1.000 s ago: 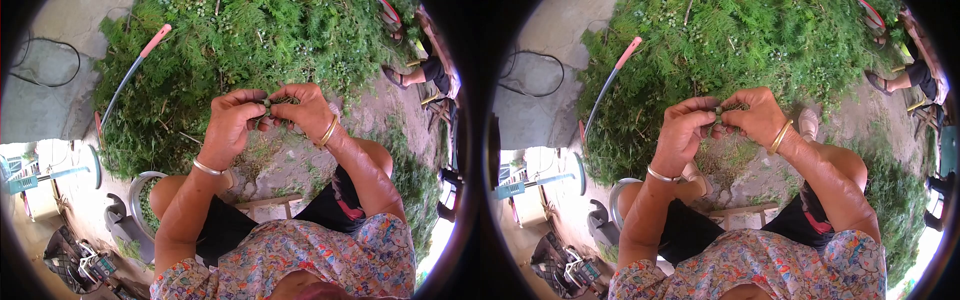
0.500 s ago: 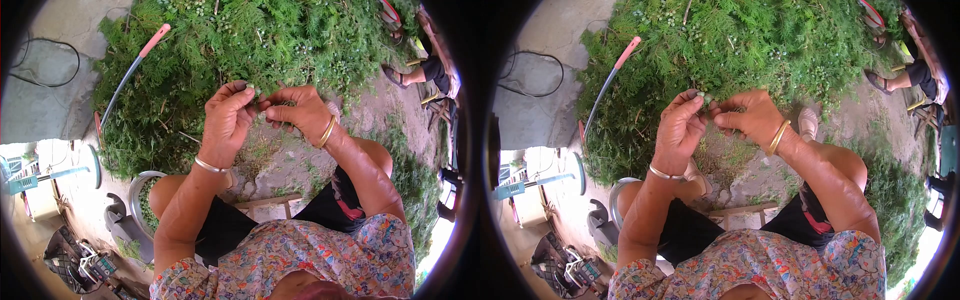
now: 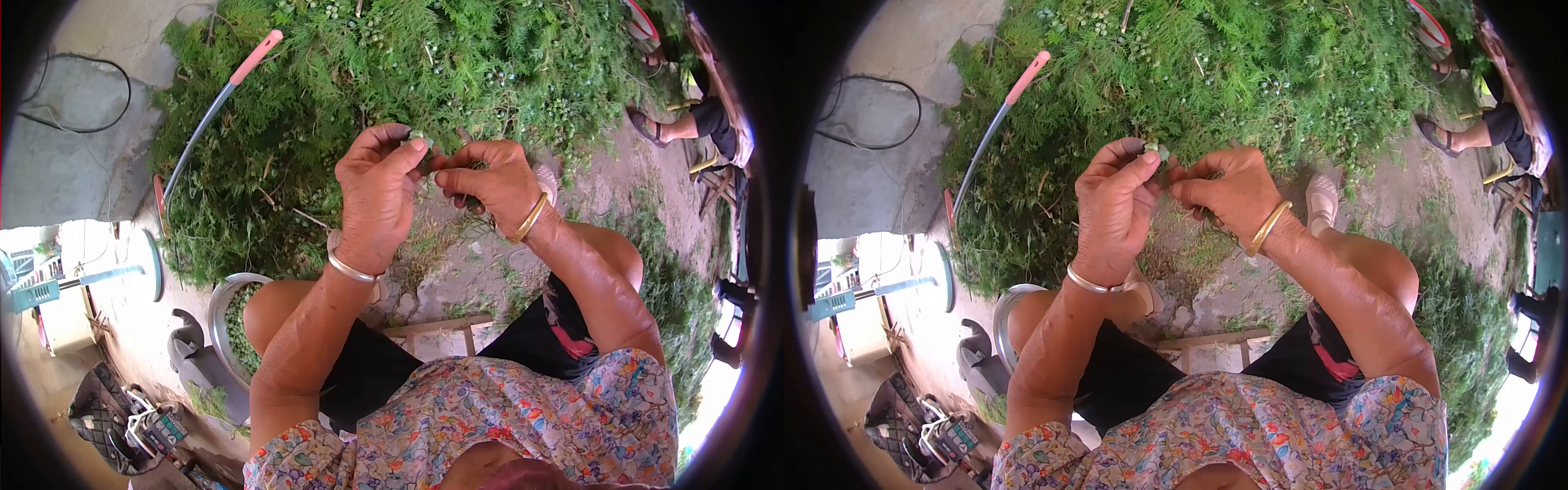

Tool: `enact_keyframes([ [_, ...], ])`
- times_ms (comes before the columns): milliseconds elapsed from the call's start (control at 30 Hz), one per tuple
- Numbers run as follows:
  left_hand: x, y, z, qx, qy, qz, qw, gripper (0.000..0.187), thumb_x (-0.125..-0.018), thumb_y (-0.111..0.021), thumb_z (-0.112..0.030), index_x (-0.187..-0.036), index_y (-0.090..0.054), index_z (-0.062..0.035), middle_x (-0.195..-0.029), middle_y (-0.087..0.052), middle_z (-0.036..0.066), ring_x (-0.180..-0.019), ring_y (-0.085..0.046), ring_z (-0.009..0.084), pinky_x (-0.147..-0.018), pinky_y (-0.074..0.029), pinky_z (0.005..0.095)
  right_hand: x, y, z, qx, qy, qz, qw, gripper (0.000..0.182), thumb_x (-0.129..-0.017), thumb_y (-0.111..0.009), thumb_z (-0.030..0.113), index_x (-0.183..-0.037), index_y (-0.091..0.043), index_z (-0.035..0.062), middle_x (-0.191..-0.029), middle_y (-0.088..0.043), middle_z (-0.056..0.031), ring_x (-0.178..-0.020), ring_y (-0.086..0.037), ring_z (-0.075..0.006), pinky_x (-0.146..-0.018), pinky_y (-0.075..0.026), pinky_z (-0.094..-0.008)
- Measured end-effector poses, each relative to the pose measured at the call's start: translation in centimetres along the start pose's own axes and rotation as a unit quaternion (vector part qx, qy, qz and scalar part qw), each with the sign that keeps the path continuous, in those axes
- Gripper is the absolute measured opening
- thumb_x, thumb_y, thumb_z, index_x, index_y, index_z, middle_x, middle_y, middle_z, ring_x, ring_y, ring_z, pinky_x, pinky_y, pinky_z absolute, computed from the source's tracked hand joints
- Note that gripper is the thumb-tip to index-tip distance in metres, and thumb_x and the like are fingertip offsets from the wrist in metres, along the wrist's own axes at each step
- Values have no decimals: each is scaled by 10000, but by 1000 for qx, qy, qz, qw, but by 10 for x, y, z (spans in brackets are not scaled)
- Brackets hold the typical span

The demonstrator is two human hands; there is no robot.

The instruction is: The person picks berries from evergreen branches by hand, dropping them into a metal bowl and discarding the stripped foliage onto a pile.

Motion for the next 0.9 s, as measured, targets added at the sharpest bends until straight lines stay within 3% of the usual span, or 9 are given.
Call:
enact_keyframes([
  [133,4,-1,-1,-92,-36,-10,995,181,-789,-620,58,-955,-558,23,-864,-630,101,-776,-627,188,-701,-536,313,-6,4,-1,44,49,-46,997,161,-708,-720,70,-777,-654,-60,-627,-630,-84,-526,-576,-93,-465,-462,-225],
  [433,8,-4,12,-92,64,13,994,187,-773,-604,55,-950,-543,61,-838,-601,99,-721,-615,179,-641,-545,312,-8,7,-2,129,88,-44,987,118,-674,-652,57,-704,-647,-57,-640,-631,-100,-543,-587,-117,-489,-474,-253],
  [500,8,-5,10,-154,90,22,984,183,-768,-588,56,-943,-540,64,-822,-601,108,-713,-619,183,-586,-527,300,-9,8,-3,188,115,-39,975,124,-713,-680,86,-749,-664,-32,-622,-616,-46,-531,-552,-76,-476,-450,-225],
  [600,3,-2,13,-173,96,52,979,185,-771,-595,55,-947,-540,56,-807,-609,116,-693,-621,185,-551,-507,287,-8,10,0,221,126,-35,966,129,-709,-687,89,-735,-656,-33,-617,-611,-50,-533,-549,-71,-474,-445,-226],
  [700,2,-2,15,-77,57,12,995,176,-743,-610,44,-905,-546,68,-784,-612,129,-645,-609,176,-496,-495,281,-4,10,7,168,73,-34,982,148,-675,-681,89,-706,-642,-51,-598,-616,-98,-532,-576,-114,-487,-467,-261],
  [800,5,-6,15,-30,66,1,997,184,-745,-629,36,-908,-549,60,-783,-616,126,-630,-606,173,-511,-499,288,-4,9,7,130,57,-38,989,168,-672,-695,110,-700,-639,-46,-596,-612,-91,-539,-577,-110,-491,-466,-265],
  [900,5,-8,13,-48,85,-11,995,158,-755,-627,33,-895,-556,55,-767,-620,118,-612,-600,167,-506,-489,281,-5,11,7,157,108,-45,981,180,-665,-683,110,-703,-636,-60,-597,-615,-111,-535,-581,-124,-498,-469,-278],
])
Point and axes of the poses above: each hand's wrist, its own x-axis away from the middle knuckle, its own y-axis out of the back of the hand, z = x × y, the point moved 5 cm from there along -x, towards the middle knuckle
